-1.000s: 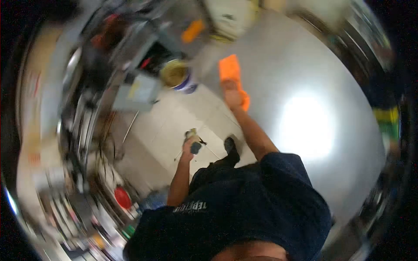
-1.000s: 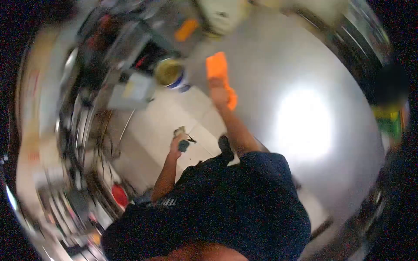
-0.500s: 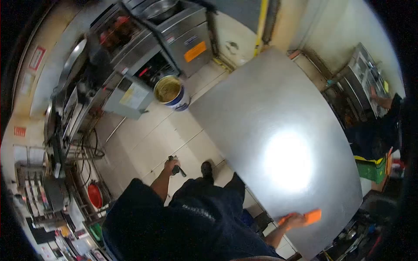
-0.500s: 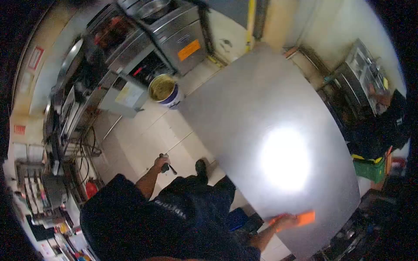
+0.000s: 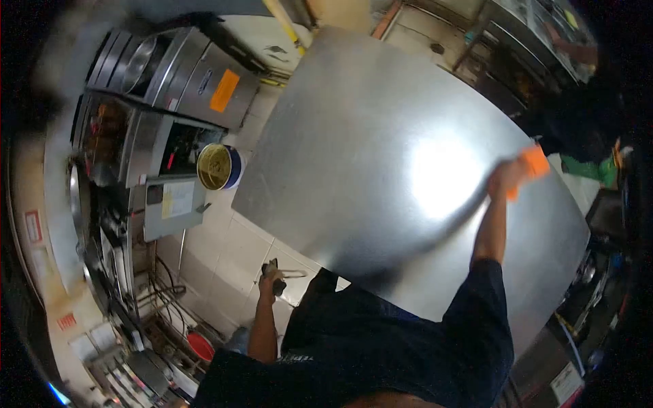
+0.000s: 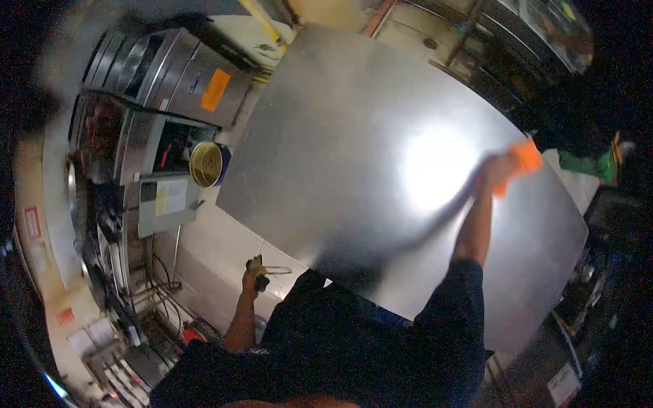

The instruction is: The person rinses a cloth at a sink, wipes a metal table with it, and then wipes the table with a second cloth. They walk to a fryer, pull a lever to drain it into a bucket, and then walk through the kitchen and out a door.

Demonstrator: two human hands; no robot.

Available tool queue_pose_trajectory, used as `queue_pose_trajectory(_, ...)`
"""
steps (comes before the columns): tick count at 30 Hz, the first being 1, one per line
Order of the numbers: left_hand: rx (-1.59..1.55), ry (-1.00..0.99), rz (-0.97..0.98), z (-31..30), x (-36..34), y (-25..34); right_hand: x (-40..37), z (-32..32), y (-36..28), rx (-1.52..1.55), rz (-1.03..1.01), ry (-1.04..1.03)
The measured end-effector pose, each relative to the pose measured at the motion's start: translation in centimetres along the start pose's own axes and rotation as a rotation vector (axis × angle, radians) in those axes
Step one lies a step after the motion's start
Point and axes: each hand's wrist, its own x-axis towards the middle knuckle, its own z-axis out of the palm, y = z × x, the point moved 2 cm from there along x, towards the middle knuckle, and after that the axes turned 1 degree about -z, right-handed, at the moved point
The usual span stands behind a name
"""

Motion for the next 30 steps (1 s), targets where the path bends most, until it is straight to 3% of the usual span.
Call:
queue_pose_trajectory(1, -0.031, 0.159, 0.111, -0.5, -0.1, -1.0, 1.9, -1.3, -3.3, 0.227, -0.02, 0.232)
queue_pose_trajectory(3, -0.026, 0.162, 0.058, -3.1, -0.4, -2.0, 5.4, -5.8, -11.8, 0.582, -0.198, 0.529)
queue_pose_trajectory(4, -0.099, 0.146, 0.07, -3.2, -1.5, -2.2, 3.8, -12.3, -14.7, 0.943, -0.189, 0.592)
queue_pose_trajectory(5, -0.097, 0.156, 0.072, -4.1, -1.9, -3.1, 4.9, -13.9, -19.7, 1.213, -0.073, 0.499)
queue_pose_trajectory(6, -0.077, 0.137, 0.12, -4.9, -1.8, -4.1, 7.4, -11.5, -26.4, 0.775, -0.259, 0.884)
queue_pose_trajectory(7, -0.059, 0.117, 0.175, -5.7, -1.8, -4.7, 6.1, -17.8, -28.2, 1.322, -0.315, 0.253)
queue_pose_trajectory(8, -0.056, 0.132, 0.192, -5.8, -2.4, -5.1, 6.0, -19.1, -33.2, 1.156, -0.368, 0.45)
queue_pose_trajectory(10, -0.053, 0.42, 0.184, -5.4, -4.0, -6.6, 4.1, -24.7, -39.3, 1.021, -0.402, 0.622)
queue_pose_trajectory(12, -0.055, 0.329, 0.289, -4.9, -7.0, -7.4, 1.1, -29.1, -44.5, 1.201, -0.472, 0.406)
queue_pose_trajectory(14, -0.182, 0.292, 0.268, -4.4, -9.1, -8.3, -3.6, -32.2, -48.4, 1.142, -0.809, 0.211)
queue_pose_trajectory(15, -0.063, 0.368, 0.108, -3.5, -10.9, -7.7, -6.5, -32.8, -51.0, 1.25, -0.877, 0.294)
queue_pose_trajectory(16, -0.057, 0.389, 0.097, -3.4, -11.8, -7.6, -9.6, -32.9, -53.3, 1.352, -0.939, 0.369)
queue_pose_trajectory(18, -0.194, 0.499, 0.094, -2.5, -12.5, -8.5, -16.8, -35.5, -48.4, 1.106, -1.203, 0.077)
queue_pose_trajectory(20, -0.195, 0.358, 0.194, -1.9, -12.2, -8.7, -24.6, -32.0, -52.9, 1.477, -1.209, -0.108)
queue_pose_trajectory(21, -0.179, 0.382, 0.174, -2.7, -10.9, -9.7, -27.9, -32.7, -50.9, 1.236, -1.374, -0.106)
queue_pose_trajectory(22, -0.161, 0.408, 0.157, -3.0, -10.2, -10.2, -30.8, -33.0, -48.4, 1.228, -1.366, -0.097)
queue_pose_trajectory(24, -0.111, 0.376, 0.109, -1.7, -9.4, -8.4, -36.4, -33.0, -44.0, 1.077, -1.657, 0.049)
queue_pose_trajectory(25, -0.053, 0.338, 0.137, -1.4, -8.7, -7.8, -38.5, -31.9, -42.5, 1.077, -1.655, 0.041)
queue_pose_trajectory(27, 0.01, 0.312, 0.154, -0.4, -8.6, -6.6, -43.9, -28.5, -40.4, 1.781, -1.554, -0.918)
queue_pose_trajectory(28, 0.047, 0.337, 0.128, 0.8, -8.6, -5.1, -46.3, -26.8, -39.9, 2.072, -1.354, -1.435)
queue_pose_trajectory(29, 0.084, 0.363, 0.115, 1.8, -8.7, -3.1, -48.1, -25.8, -40.1, 2.303, -1.045, -1.962)
queue_pose_trajectory(30, 0.081, 0.368, 0.125, 2.2, -9.0, -1.7, -49.2, -25.5, -40.2, 2.431, -0.602, -2.498)
